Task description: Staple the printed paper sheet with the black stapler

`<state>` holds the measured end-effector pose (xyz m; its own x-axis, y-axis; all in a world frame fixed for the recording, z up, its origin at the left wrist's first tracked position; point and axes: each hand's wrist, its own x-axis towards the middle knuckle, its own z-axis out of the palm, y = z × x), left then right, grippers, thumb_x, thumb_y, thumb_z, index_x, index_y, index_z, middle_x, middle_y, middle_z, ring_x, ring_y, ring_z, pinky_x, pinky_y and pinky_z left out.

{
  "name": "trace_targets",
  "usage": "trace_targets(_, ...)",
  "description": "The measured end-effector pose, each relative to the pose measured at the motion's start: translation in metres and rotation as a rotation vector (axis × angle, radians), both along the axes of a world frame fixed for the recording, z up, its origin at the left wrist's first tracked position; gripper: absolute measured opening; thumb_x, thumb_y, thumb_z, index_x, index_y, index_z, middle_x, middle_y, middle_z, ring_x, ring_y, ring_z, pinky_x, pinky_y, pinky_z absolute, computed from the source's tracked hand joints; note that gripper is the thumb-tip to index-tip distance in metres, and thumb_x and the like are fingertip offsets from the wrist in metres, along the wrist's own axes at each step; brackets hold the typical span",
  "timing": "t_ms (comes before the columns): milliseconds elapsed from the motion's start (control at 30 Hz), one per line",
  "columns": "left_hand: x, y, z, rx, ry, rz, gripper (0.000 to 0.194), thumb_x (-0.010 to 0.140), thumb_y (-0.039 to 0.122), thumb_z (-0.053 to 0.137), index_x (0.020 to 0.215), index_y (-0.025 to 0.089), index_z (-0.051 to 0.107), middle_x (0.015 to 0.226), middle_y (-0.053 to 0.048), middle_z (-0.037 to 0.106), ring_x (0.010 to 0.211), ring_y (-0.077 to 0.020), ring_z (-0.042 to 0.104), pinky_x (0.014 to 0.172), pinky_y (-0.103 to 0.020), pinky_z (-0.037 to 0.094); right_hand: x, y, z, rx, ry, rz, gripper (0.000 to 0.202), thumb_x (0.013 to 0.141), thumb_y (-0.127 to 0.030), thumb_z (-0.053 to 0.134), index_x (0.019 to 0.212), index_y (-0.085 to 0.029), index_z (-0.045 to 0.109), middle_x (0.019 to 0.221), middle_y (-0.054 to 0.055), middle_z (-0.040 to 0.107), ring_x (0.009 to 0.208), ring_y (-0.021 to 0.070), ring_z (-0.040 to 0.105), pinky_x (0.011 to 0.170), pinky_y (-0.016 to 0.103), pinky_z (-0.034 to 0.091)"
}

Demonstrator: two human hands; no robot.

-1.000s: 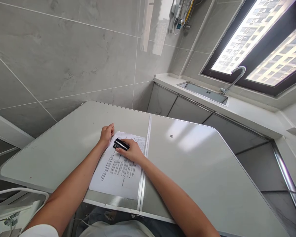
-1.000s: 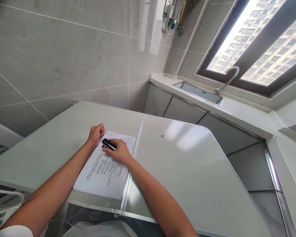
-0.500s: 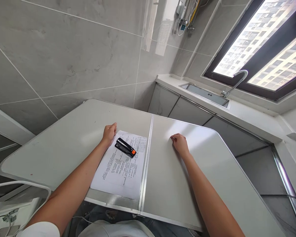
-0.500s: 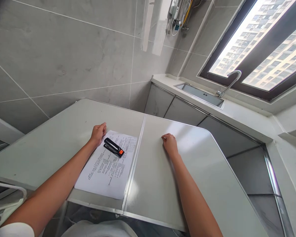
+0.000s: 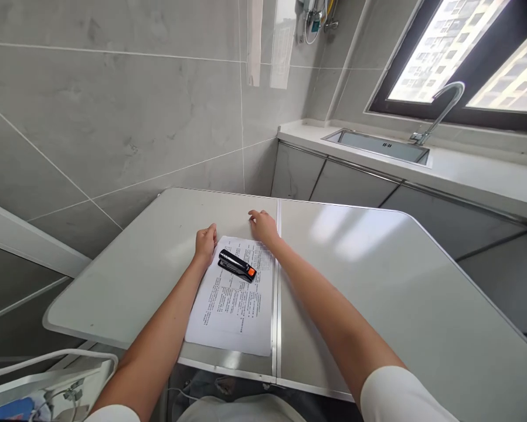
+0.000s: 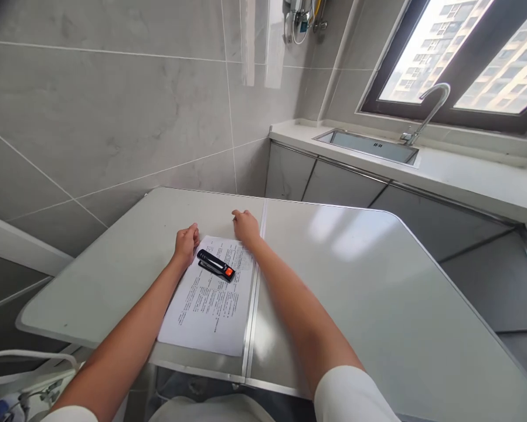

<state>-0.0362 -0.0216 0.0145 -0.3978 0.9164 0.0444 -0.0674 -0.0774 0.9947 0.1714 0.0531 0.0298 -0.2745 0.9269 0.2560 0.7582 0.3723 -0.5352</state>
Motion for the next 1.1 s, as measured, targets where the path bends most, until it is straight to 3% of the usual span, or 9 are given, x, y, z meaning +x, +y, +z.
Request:
trace_targets(133,0.002,-0.001,0.001,-0.005,0.016,-0.007,0.050,0.089,0.042,0.062,0.055,0.022,0.031,0.050,0.006,0.028,0.044,-0.0078,0.023,0.043,-0.026,0.020,-0.022,0.002,-0.003,-0.021,-0.057,0.066,0.036,0.102,-0.040,0.064,0.131,-0.019,0.062,0.134,0.011,0.062,0.112,0.0230,0.065,0.095,0.045,0.058)
trace_targets(267,0.002,0.000,0.000,-0.007,0.018,-0.004,0.052,0.090,0.042,0.062,0.055,0.023,0.029,0.050,0.006,0.025,0.044,-0.0079,0.021,0.043,-0.027,0.018,-0.004,-0.002,0.004,0.017,-0.093,0.050,0.032,0.103,-0.037,0.060,0.131,-0.020,0.063,0.131,0.010,0.064,0.113,0.0222,0.064,0.096,0.042,0.056)
trace_targets(400,0.001,0.001,-0.003,0.006,0.022,0.000,0.052,0.090,0.043,0.061,0.055,0.023,0.029,0.050,0.007,0.023,0.044,-0.0080,0.020,0.044,-0.027,0.017,0.059,-0.009,0.012,0.012,-0.141,-0.135,0.028,0.105,-0.025,0.046,0.108,-0.018,0.072,0.098,0.010,0.073,0.094,0.0207,0.060,0.085,0.036,0.047)
trace_targets(533,0.002,0.001,-0.005,0.016,0.030,0.008,0.053,0.089,0.043,0.062,0.054,0.023,0.028,0.049,0.006,0.023,0.044,-0.0083,0.020,0.045,-0.027,0.016,0.165,-0.033,0.009,-0.106,-0.258,-0.417,0.024,0.095,-0.029,0.055,0.085,-0.018,0.074,0.083,0.013,0.070,0.081,0.0235,0.060,0.072,0.035,0.040)
trace_targets(667,0.002,0.002,-0.006,0.018,0.049,0.007,0.054,0.088,0.044,0.064,0.054,0.023,0.027,0.050,0.006,0.023,0.045,-0.0085,0.020,0.045,-0.028,0.016,0.270,-0.068,0.001,-0.205,-0.329,-0.686,0.029,0.093,-0.032,0.051,0.085,-0.018,0.075,0.083,0.017,0.070,0.078,0.0273,0.064,0.067,0.035,0.039)
trace_targets(767,0.002,0.001,-0.005,0.007,0.055,-0.001,0.053,0.088,0.044,0.063,0.054,0.023,0.028,0.050,0.006,0.022,0.044,-0.0084,0.019,0.045,-0.028,0.015,0.323,-0.091,-0.011,-0.238,-0.338,-0.866,0.030,0.089,-0.037,0.054,0.092,-0.019,0.078,0.089,0.017,0.072,0.081,0.0300,0.065,0.067,0.035,0.040)
trace_targets(900,0.002,0.000,-0.002,-0.004,0.054,-0.004,0.051,0.088,0.045,0.062,0.055,0.023,0.029,0.051,0.007,0.023,0.044,-0.0080,0.019,0.044,-0.027,0.015,0.348,-0.104,-0.026,-0.198,-0.310,-0.929,0.035,0.088,-0.044,0.051,0.094,-0.022,0.078,0.090,0.015,0.072,0.082,0.0297,0.064,0.065,0.034,0.039)
trace_targets(1100,0.003,0.001,-0.003,-0.002,0.074,-0.008,0.051,0.087,0.045,0.062,0.055,0.023,0.030,0.051,0.007,0.025,0.044,-0.0079,0.021,0.043,-0.027,0.017,0.345,-0.098,-0.029,-0.158,-0.215,-0.851,0.030,0.082,-0.047,0.055,0.080,-0.023,0.073,0.082,0.010,0.069,0.073,0.0240,0.056,0.063,0.032,0.034)
